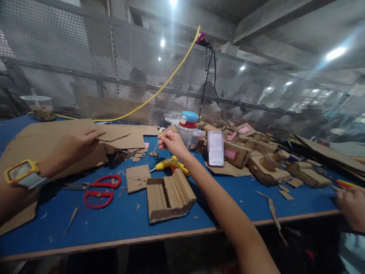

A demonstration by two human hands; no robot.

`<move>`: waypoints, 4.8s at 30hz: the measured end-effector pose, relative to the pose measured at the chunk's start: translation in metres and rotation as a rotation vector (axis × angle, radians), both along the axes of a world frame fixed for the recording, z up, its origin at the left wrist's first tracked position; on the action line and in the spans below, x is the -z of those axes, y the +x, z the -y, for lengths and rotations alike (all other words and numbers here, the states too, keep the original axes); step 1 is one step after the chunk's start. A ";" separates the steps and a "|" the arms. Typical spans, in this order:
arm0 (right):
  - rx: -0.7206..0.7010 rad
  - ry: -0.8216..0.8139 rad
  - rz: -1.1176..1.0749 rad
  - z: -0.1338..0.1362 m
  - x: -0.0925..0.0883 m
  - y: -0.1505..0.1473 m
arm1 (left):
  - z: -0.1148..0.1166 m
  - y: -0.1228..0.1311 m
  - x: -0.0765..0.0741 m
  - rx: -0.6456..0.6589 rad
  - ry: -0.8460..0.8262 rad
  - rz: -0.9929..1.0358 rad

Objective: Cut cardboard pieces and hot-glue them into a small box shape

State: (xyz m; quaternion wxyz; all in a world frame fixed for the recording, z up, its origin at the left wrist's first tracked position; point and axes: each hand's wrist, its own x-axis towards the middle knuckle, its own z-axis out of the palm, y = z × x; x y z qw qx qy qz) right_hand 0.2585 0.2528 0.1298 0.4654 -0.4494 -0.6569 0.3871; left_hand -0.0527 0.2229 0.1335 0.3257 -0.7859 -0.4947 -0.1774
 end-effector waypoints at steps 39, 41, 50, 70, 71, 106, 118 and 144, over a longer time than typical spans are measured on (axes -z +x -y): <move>0.289 0.202 0.057 0.006 0.028 0.043 | 0.009 0.009 0.010 0.157 -0.019 0.066; 0.276 0.195 0.063 0.008 0.027 0.041 | 0.008 0.009 0.011 0.153 -0.025 0.067; 0.190 0.157 0.023 0.005 0.031 0.033 | 0.010 0.009 0.010 0.146 -0.043 0.059; 0.234 0.183 0.226 0.011 0.027 0.034 | -0.005 0.004 0.019 0.173 0.053 0.059; 0.234 0.187 0.234 0.012 0.027 0.034 | -0.008 0.003 0.021 0.177 0.066 0.064; 0.200 0.276 0.282 0.007 0.030 0.038 | -0.017 -0.005 0.029 0.244 0.141 0.062; 0.258 0.289 0.299 0.004 0.031 0.039 | -0.009 0.002 0.022 0.195 0.096 0.060; 0.242 0.199 0.130 0.005 0.034 0.039 | -0.007 0.003 0.022 0.184 0.082 0.056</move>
